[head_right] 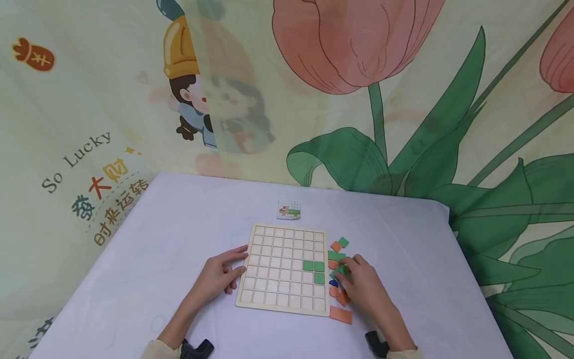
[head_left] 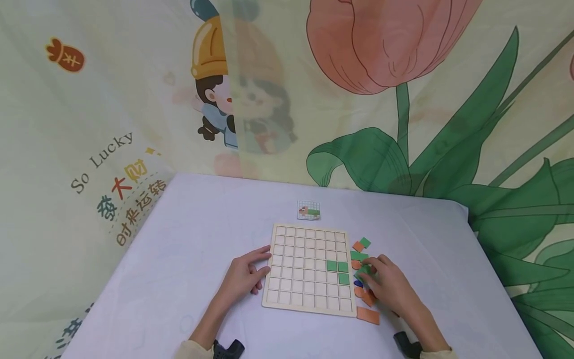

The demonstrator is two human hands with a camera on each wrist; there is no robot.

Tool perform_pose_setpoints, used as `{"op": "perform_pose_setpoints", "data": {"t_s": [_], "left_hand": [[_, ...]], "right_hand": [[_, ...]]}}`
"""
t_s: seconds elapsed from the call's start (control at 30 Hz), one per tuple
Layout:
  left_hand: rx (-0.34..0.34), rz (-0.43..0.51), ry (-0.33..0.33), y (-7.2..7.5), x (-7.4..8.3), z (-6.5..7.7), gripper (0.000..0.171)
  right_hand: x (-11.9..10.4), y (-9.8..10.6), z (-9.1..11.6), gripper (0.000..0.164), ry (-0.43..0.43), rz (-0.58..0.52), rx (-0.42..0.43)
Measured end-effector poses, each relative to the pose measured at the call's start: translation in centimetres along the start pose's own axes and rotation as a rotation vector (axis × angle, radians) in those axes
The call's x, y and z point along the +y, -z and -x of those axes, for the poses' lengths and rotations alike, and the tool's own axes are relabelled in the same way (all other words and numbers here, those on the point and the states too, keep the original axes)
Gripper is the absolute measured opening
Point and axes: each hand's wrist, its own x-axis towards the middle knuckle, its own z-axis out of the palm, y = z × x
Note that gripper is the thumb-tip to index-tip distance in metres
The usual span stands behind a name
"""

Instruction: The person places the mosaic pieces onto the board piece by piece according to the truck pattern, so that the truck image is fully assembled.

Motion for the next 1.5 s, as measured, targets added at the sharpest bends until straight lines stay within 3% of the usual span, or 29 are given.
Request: {"op": "perform_pose_setpoints", "data": {"t_s": [0.3,0.87,1.5], "left_hand": [[-0.007,0.004,-0.007,0.1,-0.2,-0.1,0.043],[-0.001,0.003,-0.001,0.0,-0.1,0.0,0.043],[-0.002,-0.006,0.0,0.1,-0.1,0.0,0.043]], "right_hand": [[1.3,-0.1,0.2,0.037,-0.026,0.002,0.02],[1.7,0.0,0.1,0.037,-0.089,-0.006,-0.001],[1.8,0.0,0.0,0.036,-0.075,0.001,0.003]]}}
